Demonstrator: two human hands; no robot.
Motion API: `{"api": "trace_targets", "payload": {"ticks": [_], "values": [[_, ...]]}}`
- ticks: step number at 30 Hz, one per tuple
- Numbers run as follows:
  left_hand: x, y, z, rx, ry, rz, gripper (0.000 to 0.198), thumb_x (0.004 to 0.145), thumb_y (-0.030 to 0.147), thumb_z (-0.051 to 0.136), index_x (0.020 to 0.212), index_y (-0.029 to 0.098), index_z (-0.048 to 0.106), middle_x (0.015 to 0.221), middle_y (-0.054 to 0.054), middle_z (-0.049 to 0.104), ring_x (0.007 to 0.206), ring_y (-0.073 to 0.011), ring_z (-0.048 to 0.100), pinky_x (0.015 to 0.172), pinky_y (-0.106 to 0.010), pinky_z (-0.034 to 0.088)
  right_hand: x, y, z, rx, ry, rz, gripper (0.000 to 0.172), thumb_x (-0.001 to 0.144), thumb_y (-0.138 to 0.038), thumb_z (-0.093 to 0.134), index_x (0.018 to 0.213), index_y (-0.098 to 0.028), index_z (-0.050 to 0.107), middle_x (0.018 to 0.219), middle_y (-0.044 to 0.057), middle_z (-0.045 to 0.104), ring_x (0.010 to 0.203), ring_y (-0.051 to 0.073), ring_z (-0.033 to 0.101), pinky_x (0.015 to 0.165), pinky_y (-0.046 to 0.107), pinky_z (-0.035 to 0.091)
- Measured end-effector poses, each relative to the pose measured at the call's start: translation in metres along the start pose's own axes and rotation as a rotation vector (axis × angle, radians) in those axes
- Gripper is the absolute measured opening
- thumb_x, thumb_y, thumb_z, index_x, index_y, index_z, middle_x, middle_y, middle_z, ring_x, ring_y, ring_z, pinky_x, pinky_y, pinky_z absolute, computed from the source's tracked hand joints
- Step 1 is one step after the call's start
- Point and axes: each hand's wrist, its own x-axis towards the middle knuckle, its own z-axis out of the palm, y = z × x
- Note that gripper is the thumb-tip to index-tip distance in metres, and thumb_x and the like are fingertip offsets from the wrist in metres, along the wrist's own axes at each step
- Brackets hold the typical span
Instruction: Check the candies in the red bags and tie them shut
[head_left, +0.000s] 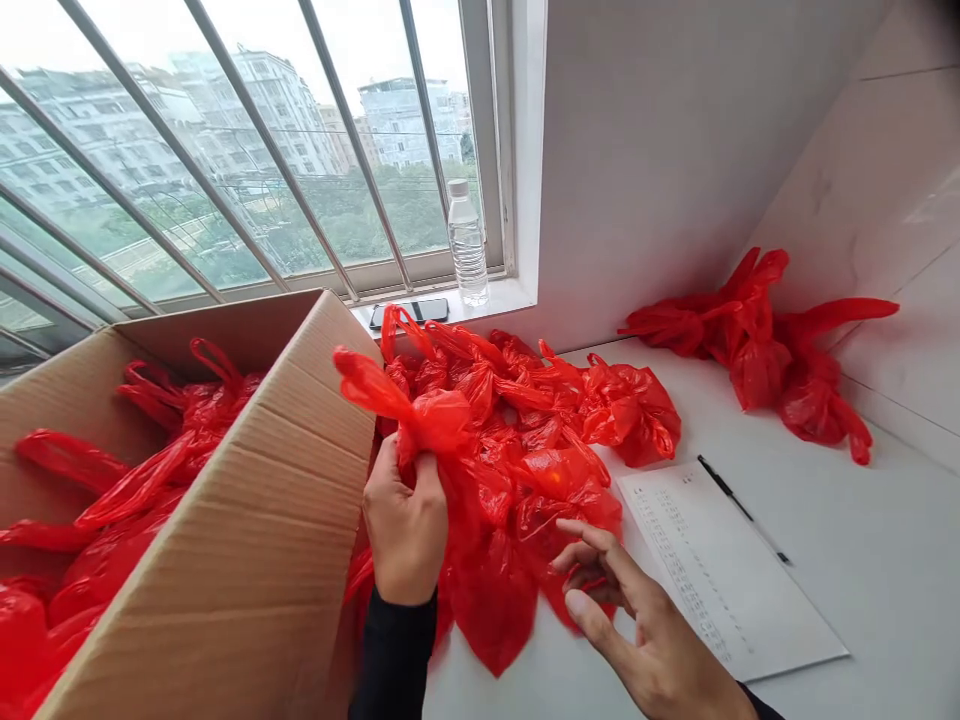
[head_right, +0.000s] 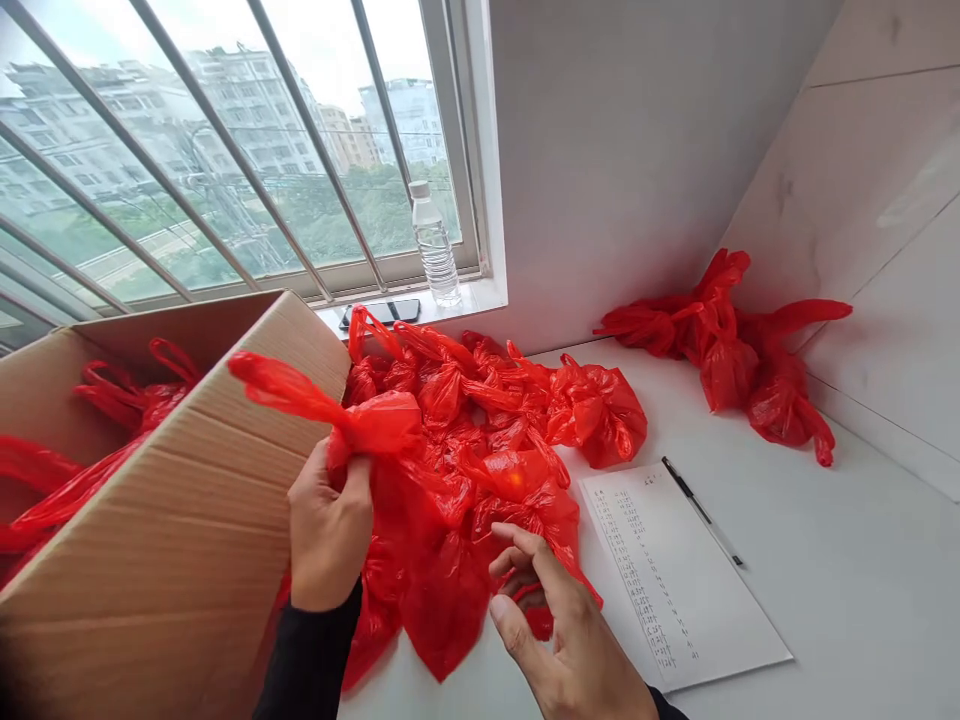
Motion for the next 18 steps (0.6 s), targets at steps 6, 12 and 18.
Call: {"api": "trace_targets", "payload": {"ticks": [6,12,18], "values": [[0.037,-0.027,0.033,0.418,0.079,0.059,0.056,0.088,0.024,0.049,0.14,0.004,0.049,0.129,-0.028,0.053,0.121,-0.0452,0.05,0.1,-0.063,0.041,-0.002,0.01,-0.002,-0.015,-0.029,-0.021,0.04,0.099,-0.04,0.049,0.138,-0.032,0.052,0.118,0.005,0.066,0.102,0.02,0.067,0.092,0.035,0.057],[0.032,-0.076,0.054,0.55,-0.119,0.205,0.058,0.097,0.032,0.043,0.151,0.013,0.04,0.157,-0.02,0.039,0.146,-0.035,0.034,0.119,-0.054,0.028,0.044,0.018,-0.058,-0.246,0.203,-0.184,0.036,0.101,-0.04,0.047,0.135,-0.026,0.052,0.115,0.007,0.066,0.107,0.02,0.066,0.092,0.034,0.057],[0.049,-0.117,0.067,0.536,-0.231,0.139,0.063,0.097,0.033,0.039,0.152,0.002,0.035,0.159,-0.028,0.031,0.15,-0.0419,0.025,0.112,-0.063,0.034,0.132,0.056,-0.118,-0.752,0.528,-0.249,0.056,0.093,-0.034,0.056,0.147,-0.021,0.045,0.145,0.016,0.048,0.139,0.032,0.041,0.117,0.052,0.033]]}}
